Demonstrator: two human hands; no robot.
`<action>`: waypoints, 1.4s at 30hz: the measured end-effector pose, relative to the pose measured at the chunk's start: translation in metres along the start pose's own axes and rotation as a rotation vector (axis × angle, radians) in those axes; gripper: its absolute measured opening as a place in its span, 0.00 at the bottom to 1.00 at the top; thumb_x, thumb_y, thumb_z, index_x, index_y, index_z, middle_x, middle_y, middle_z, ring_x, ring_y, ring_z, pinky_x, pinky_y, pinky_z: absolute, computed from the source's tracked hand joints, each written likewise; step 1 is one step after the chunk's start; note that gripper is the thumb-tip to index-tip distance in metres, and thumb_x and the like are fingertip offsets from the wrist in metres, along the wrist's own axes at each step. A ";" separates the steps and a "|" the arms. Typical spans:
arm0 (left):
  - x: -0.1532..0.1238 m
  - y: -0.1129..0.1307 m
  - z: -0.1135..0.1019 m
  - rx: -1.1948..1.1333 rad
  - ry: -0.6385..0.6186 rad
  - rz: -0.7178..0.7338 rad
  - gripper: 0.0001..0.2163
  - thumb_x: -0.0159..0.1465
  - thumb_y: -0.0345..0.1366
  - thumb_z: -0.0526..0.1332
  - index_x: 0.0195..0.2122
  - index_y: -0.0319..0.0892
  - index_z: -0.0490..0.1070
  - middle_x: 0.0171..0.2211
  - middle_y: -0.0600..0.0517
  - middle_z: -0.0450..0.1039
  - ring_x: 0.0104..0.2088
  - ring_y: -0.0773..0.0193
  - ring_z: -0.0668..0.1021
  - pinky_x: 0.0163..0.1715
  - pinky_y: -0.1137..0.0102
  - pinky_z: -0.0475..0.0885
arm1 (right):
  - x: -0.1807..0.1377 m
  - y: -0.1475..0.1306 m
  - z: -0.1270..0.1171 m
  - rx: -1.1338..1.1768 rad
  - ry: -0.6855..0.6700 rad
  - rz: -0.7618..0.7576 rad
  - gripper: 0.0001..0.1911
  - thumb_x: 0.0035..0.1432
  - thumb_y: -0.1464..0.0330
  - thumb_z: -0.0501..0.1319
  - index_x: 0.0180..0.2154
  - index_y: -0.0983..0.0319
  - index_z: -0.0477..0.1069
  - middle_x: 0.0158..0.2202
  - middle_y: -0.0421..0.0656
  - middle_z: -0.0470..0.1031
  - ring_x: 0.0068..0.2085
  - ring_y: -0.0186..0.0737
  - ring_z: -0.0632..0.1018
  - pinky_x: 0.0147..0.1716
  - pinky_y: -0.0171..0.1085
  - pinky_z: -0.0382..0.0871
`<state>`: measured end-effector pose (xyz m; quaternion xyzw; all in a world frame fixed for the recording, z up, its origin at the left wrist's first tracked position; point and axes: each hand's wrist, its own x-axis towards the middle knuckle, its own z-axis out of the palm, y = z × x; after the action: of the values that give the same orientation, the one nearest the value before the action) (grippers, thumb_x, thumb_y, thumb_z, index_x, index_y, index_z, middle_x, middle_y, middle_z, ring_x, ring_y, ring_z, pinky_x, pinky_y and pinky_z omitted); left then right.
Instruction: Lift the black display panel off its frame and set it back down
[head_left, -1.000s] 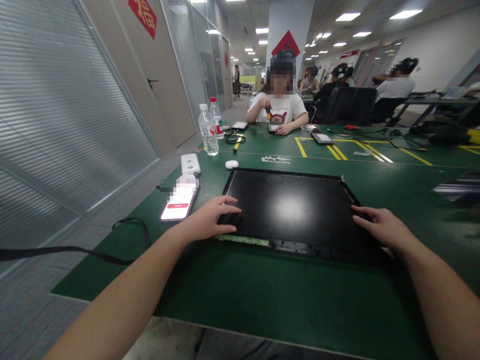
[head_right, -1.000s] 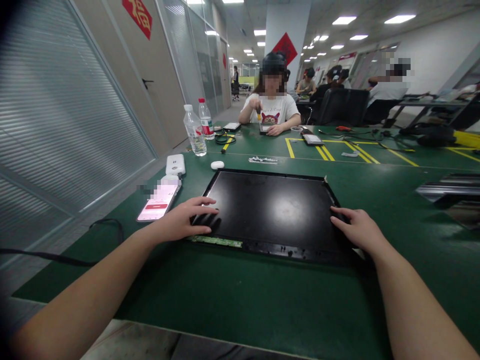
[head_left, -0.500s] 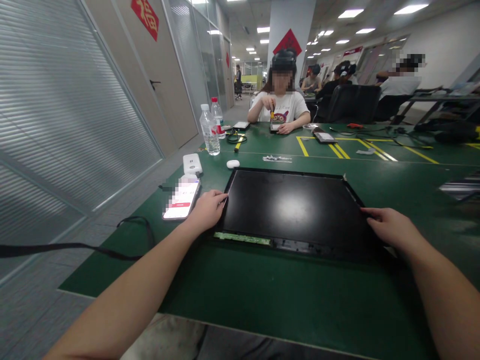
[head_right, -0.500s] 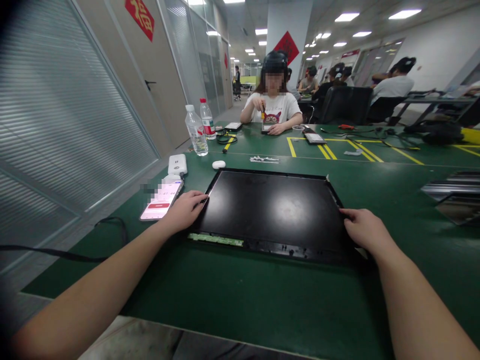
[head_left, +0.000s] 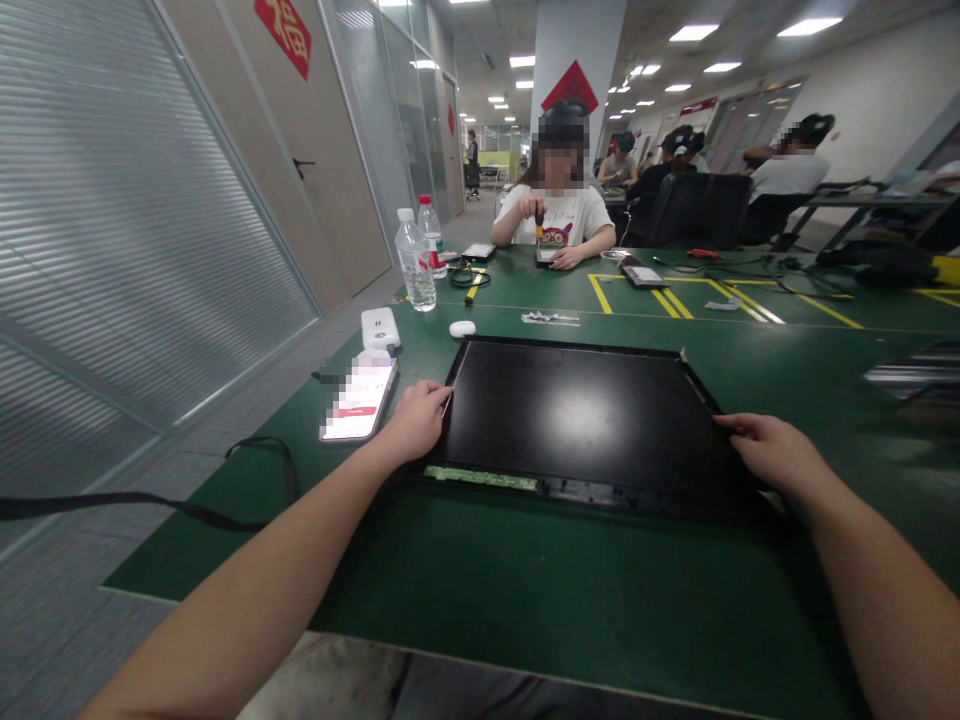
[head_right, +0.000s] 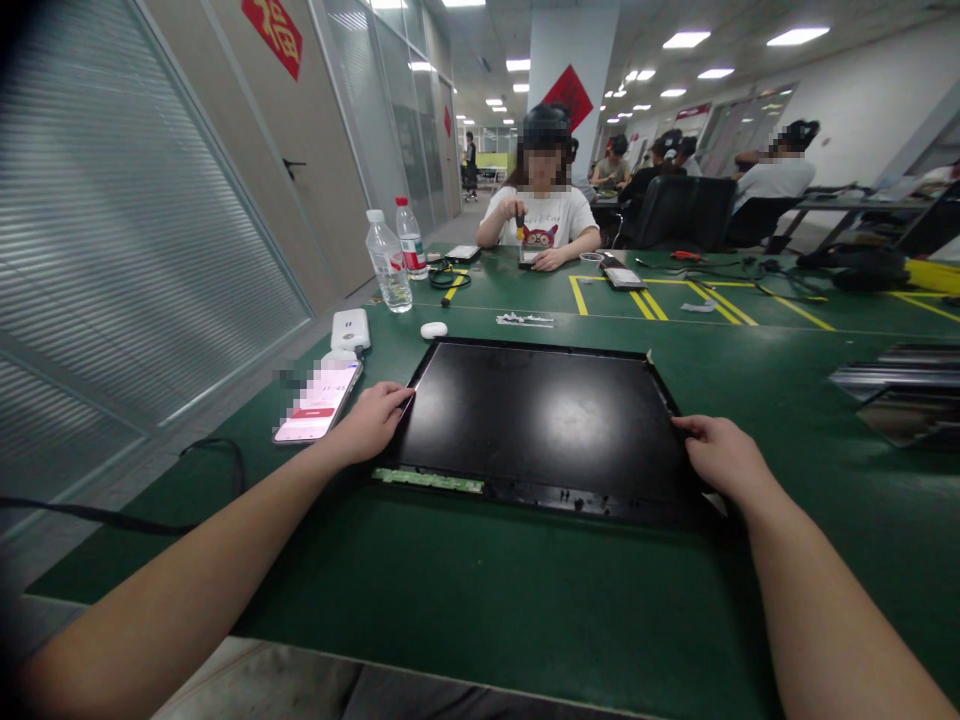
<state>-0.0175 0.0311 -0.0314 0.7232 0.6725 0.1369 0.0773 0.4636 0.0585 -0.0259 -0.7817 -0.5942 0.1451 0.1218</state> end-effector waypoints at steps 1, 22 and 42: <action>0.000 0.000 0.000 0.004 -0.006 0.000 0.23 0.65 0.29 0.50 0.60 0.38 0.72 0.56 0.39 0.69 0.56 0.45 0.70 0.57 0.54 0.67 | 0.000 0.001 0.001 0.011 0.001 0.001 0.25 0.53 0.73 0.55 0.51 0.65 0.78 0.37 0.49 0.82 0.34 0.40 0.78 0.33 0.34 0.67; 0.002 -0.009 0.007 -0.058 0.038 0.007 0.22 0.65 0.30 0.52 0.58 0.45 0.74 0.54 0.42 0.69 0.54 0.48 0.71 0.57 0.54 0.67 | 0.009 0.012 0.007 0.146 -0.022 0.069 0.23 0.54 0.72 0.55 0.50 0.64 0.78 0.42 0.51 0.81 0.33 0.42 0.78 0.31 0.37 0.67; 0.000 -0.008 0.001 -0.139 0.080 0.026 0.18 0.64 0.30 0.53 0.50 0.35 0.78 0.57 0.39 0.73 0.59 0.49 0.72 0.63 0.56 0.63 | 0.006 0.010 0.005 0.158 -0.008 0.028 0.24 0.51 0.72 0.56 0.49 0.63 0.78 0.38 0.49 0.81 0.33 0.43 0.79 0.32 0.36 0.68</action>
<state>-0.0249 0.0314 -0.0342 0.7188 0.6545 0.2129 0.0985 0.4723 0.0618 -0.0349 -0.7772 -0.5705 0.1966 0.1787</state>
